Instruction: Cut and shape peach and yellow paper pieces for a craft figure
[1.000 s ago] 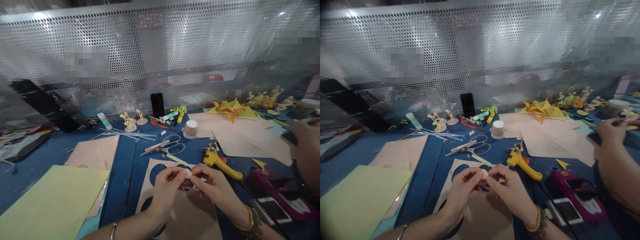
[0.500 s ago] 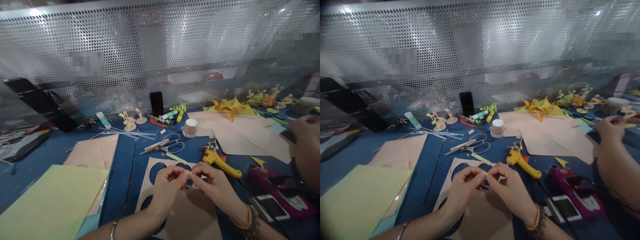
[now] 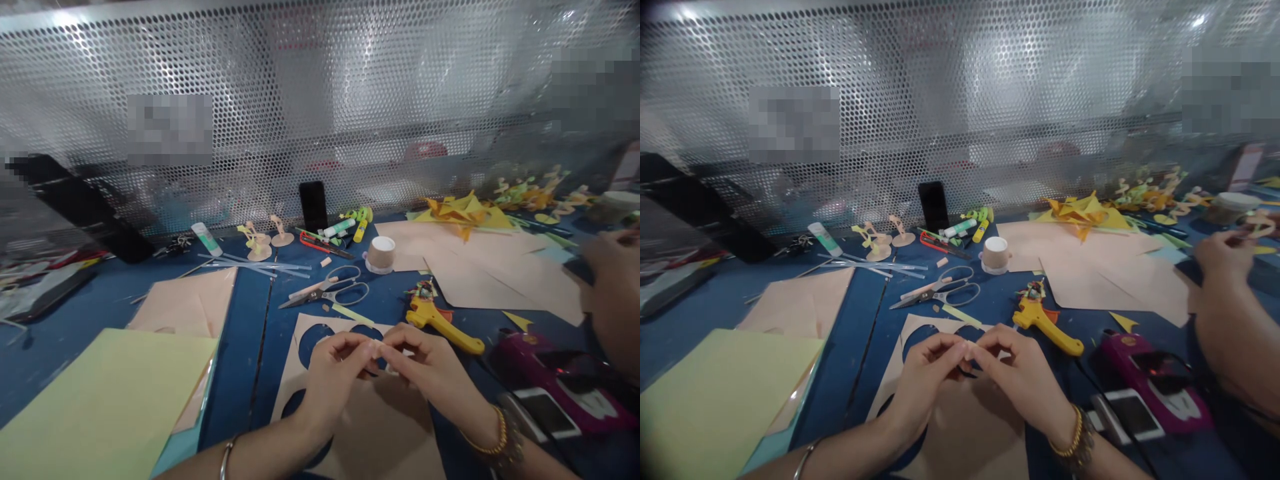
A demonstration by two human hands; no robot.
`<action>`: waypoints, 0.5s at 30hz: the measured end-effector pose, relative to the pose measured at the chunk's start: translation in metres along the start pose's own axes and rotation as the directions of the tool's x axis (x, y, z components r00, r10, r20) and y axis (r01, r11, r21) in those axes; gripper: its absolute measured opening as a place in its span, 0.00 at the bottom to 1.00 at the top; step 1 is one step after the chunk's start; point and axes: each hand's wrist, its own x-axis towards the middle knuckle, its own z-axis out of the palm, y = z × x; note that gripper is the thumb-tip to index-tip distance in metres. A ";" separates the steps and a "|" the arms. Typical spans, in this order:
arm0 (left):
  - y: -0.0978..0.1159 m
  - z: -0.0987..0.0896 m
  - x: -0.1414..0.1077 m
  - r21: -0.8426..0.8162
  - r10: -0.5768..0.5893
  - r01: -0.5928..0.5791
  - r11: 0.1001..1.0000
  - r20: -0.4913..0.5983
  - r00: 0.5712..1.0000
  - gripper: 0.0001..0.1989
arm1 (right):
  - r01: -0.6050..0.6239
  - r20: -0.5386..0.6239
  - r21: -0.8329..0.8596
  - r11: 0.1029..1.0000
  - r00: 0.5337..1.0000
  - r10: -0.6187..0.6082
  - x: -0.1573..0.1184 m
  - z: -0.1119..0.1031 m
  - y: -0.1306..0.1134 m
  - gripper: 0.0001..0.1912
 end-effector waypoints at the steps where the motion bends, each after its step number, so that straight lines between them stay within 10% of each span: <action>1: -0.001 0.000 0.000 -0.013 -0.009 0.009 1.000 0.004 1.000 0.07 | -0.024 0.014 0.036 0.999 1.000 0.023 0.000 0.000 0.000 0.16; 15: -0.002 -0.002 0.002 -0.042 -0.027 0.028 0.999 0.020 0.999 0.08 | -0.093 0.029 0.123 0.988 0.996 0.090 0.002 0.001 0.004 0.16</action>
